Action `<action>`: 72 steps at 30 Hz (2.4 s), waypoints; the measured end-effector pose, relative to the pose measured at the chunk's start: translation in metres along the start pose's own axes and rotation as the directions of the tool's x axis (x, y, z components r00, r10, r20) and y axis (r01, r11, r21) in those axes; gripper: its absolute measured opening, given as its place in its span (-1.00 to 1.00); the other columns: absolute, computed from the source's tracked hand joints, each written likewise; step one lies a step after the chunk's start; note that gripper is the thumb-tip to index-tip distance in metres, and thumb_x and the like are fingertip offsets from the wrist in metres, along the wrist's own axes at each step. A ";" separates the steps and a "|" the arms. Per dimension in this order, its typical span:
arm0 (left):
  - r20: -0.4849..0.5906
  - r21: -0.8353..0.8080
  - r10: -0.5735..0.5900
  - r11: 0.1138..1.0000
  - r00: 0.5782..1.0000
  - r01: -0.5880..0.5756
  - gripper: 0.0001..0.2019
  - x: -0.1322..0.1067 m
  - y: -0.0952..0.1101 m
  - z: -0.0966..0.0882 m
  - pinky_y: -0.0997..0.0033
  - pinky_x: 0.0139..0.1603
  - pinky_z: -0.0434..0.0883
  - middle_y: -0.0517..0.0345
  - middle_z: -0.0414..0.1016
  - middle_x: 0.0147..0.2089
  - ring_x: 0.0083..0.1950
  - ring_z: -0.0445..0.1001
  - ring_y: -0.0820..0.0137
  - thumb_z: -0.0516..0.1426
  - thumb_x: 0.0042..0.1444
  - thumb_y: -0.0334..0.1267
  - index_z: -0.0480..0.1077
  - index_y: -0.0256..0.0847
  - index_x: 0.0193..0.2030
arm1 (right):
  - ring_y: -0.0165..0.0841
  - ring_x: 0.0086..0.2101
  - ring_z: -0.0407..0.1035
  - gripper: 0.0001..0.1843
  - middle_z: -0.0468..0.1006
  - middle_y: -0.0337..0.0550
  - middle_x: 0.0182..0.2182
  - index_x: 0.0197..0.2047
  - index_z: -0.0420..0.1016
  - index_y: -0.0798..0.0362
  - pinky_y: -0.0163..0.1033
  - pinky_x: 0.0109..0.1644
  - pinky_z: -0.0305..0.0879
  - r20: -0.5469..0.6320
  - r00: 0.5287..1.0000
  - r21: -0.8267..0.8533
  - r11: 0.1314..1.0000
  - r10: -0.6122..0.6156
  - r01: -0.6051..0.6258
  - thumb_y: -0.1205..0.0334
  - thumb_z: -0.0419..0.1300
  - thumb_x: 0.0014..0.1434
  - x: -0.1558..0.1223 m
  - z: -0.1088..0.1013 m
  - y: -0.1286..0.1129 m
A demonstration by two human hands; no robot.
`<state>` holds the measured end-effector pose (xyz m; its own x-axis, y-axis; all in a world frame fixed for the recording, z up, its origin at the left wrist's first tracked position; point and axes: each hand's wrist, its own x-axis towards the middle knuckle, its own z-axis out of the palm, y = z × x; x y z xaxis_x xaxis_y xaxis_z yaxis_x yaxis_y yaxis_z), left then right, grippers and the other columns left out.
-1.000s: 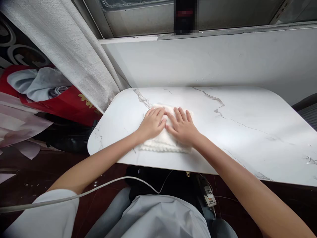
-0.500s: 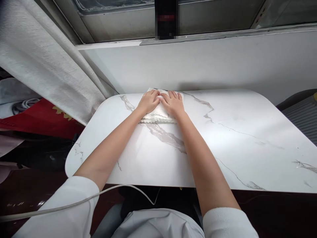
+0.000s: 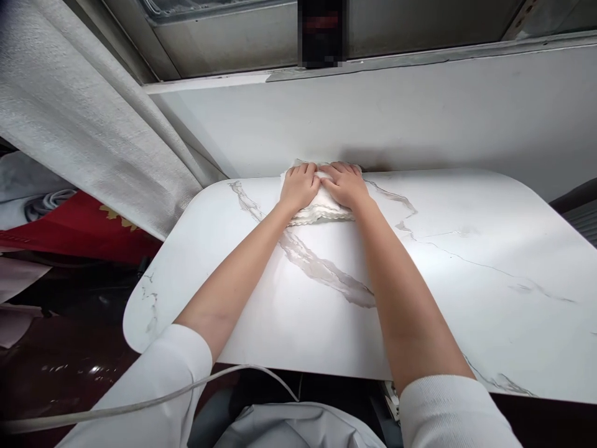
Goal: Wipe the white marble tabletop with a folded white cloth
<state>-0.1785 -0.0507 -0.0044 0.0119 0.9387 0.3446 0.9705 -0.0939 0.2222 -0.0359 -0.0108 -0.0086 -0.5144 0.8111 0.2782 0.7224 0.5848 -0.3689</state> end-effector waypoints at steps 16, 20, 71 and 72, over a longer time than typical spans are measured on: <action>0.012 -0.011 0.024 1.000 1.000 -0.023 -0.65 -0.025 0.034 0.002 0.05 0.42 0.06 -0.17 0.43 0.23 0.28 0.34 0.14 -0.10 0.35 -0.35 0.34 -0.35 0.16 | -0.16 0.34 0.04 -0.42 0.24 -0.02 0.36 0.37 0.22 -0.04 0.13 0.39 -0.10 0.031 0.999 -0.200 0.980 0.022 -0.015 0.04 -0.25 0.41 -0.043 -0.012 0.007; 0.019 -0.008 0.020 1.000 1.000 -0.019 -0.65 -0.043 0.042 -0.004 0.10 0.45 0.04 -0.10 0.42 0.26 0.32 0.32 0.22 -0.11 0.36 -0.35 0.33 -0.31 0.18 | -0.14 0.37 -0.01 -0.40 0.18 0.00 0.39 0.40 0.18 -0.01 0.13 0.42 -0.14 0.081 0.996 -0.207 0.978 0.046 -0.028 0.03 -0.26 0.41 -0.063 -0.020 -0.001; 0.130 -0.057 0.285 0.958 0.950 -0.280 -0.59 -0.138 0.156 -0.017 -0.11 0.45 0.06 -0.22 0.31 0.35 0.39 0.23 0.06 -0.08 0.33 -0.28 0.28 -0.33 0.25 | -0.10 0.34 0.04 -0.43 0.23 -0.02 0.36 0.35 0.21 -0.08 0.15 0.39 -0.06 0.028 0.998 -0.250 0.967 0.049 -0.040 -0.04 -0.23 0.40 -0.230 -0.080 0.017; 0.119 -0.060 0.267 0.963 0.956 -0.261 -0.59 -0.130 0.155 -0.014 -0.10 0.45 0.06 -0.20 0.32 0.35 0.39 0.24 0.07 -0.08 0.33 -0.29 0.28 -0.32 0.25 | -0.10 0.34 0.05 -0.43 0.23 0.00 0.36 0.35 0.23 -0.06 0.14 0.39 -0.06 0.042 0.998 -0.247 0.969 0.038 -0.027 -0.02 -0.23 0.40 -0.220 -0.080 0.022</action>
<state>-0.0329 -0.1916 -0.0017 0.2989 0.9121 0.2805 0.9174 -0.3556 0.1785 0.1306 -0.1770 -0.0067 -0.5051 0.8327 0.2268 0.8276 0.5419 -0.1462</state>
